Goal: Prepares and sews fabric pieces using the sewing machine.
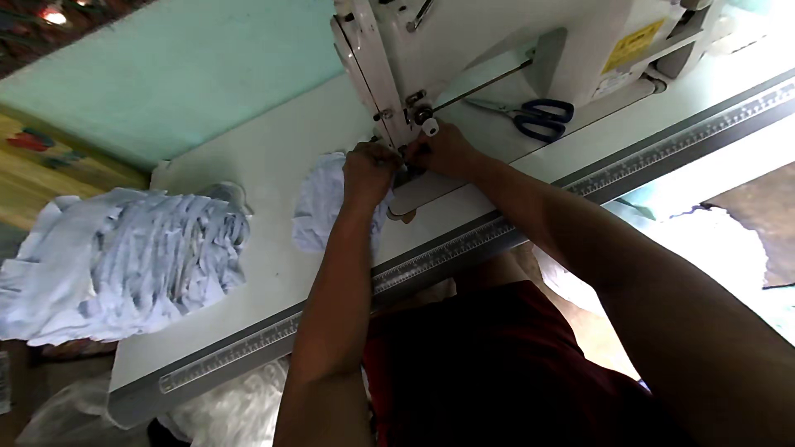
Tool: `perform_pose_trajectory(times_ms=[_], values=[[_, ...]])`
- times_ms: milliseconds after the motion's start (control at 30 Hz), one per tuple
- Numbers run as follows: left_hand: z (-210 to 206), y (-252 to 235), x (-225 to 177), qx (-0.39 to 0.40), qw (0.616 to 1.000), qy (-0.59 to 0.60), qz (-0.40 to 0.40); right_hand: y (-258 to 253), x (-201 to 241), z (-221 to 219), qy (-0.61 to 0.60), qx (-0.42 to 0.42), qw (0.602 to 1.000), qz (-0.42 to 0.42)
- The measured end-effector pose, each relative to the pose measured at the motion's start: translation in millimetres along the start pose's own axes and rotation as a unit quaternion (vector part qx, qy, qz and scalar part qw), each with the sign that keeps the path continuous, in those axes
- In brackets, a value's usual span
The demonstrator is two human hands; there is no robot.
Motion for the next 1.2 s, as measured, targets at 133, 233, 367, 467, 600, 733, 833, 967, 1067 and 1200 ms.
perform_pose_trajectory(times_ms=[133, 233, 367, 467, 600, 733, 833, 967, 1067, 1200], values=[[0.9, 1.1, -0.3, -0.002, 1.000, 0.003, 0.000, 0.2, 1.1, 0.4, 0.000, 0.001, 1.000, -0.002], [1.2, 1.5, -0.5, -0.003, 1.000, 0.004, 0.003, -0.7, 0.8, 0.6, 0.003, 0.011, 1.000, -0.012], [0.6, 1.6, -1.1, -0.006, 1.000, 0.006, 0.000, -0.3, 1.1, 0.8, 0.004, 0.011, 1.000, -0.015], [0.4, 0.6, 0.3, -0.006, 1.000, 0.005, 0.001, -0.1, 1.6, 0.8, -0.006, 0.016, 0.999, -0.028], [-0.5, 0.0, 2.4, -0.007, 1.000, 0.009, 0.000, -0.6, 2.3, 1.1, -0.006, 0.023, 0.999, -0.038], [-0.8, -0.1, 1.6, -0.007, 1.000, 0.006, 0.003, -0.8, 0.8, -0.1, -0.004, 0.015, 0.999, -0.030], [-0.8, 0.7, -0.2, -0.003, 1.000, -0.002, -0.004, -1.2, 0.4, -0.2, 0.006, 0.005, 1.000, -0.014], [-0.8, 0.2, -1.1, 0.003, 1.000, -0.015, 0.002, -0.4, 2.1, 0.9, -0.008, 0.004, 1.000, -0.015], [-0.7, 0.6, -2.2, 0.001, 1.000, -0.018, 0.011, -0.7, 2.2, 0.8, -0.009, 0.003, 1.000, -0.017], [-1.3, 0.2, -1.7, 0.000, 1.000, -0.017, 0.012, -0.1, 2.8, 1.4, -0.002, -0.005, 1.000, -0.018]])
Point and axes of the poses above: each hand's wrist, its own y-axis away from the middle knuckle, its own z-axis out of the back of the hand, x = y × z, the point moved 4 cm from there along -y, towards the middle knuckle, and after that the axes turned 14 degrees about x, right-handed, at the moved point
